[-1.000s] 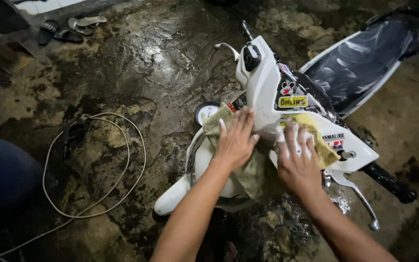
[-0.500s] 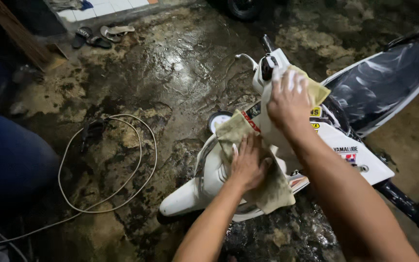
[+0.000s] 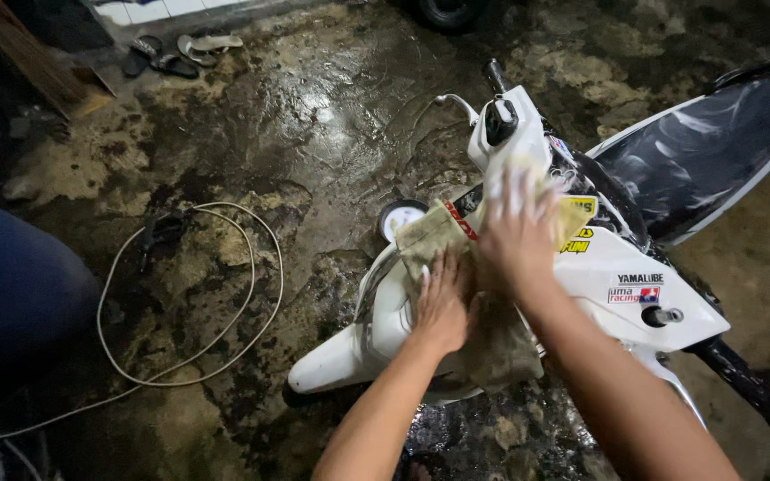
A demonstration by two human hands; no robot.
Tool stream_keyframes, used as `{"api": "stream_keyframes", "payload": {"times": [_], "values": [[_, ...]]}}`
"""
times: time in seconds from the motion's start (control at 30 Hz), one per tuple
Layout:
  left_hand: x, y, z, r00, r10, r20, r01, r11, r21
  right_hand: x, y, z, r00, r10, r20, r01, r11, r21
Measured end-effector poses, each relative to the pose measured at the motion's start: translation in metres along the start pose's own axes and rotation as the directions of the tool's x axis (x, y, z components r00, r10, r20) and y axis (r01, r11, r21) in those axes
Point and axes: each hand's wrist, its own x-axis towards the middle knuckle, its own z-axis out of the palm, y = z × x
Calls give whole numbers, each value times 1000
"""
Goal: The person washes a white motorcycle using a sponge and soapy water, wiping down the body panels, headlight assembly, and front fender.
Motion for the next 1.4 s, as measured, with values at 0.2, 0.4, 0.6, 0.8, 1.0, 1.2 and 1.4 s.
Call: {"api": "stream_keyframes", "payload": {"times": [0.2,0.4,0.6,0.8,1.0,1.2,1.4], "values": [[-10,7,-25,995,-61,81,67,996,-64,-62,22,8,947,-268,-175,270,963,-11],[-21,3,-21,987,-108,120,114,992,-45,-48,46,-38,964,120,-237,-87,985,146],[-26,2,-7,992,-123,6,123,991,-55,-83,39,-20,981,-111,-161,118,992,35],[-35,-3,3,984,-142,-106,134,988,-73,-51,44,-25,986,8,-168,19,988,156],[-57,-28,22,968,-205,-145,197,978,-67,-85,19,8,892,-226,-392,226,973,-47],[-72,-46,38,957,-291,-14,289,953,-88,-70,27,-32,978,-83,-192,100,992,80],[-73,-46,39,949,-311,53,313,949,-37,-71,14,-57,1000,20,-21,-16,988,150]]}}
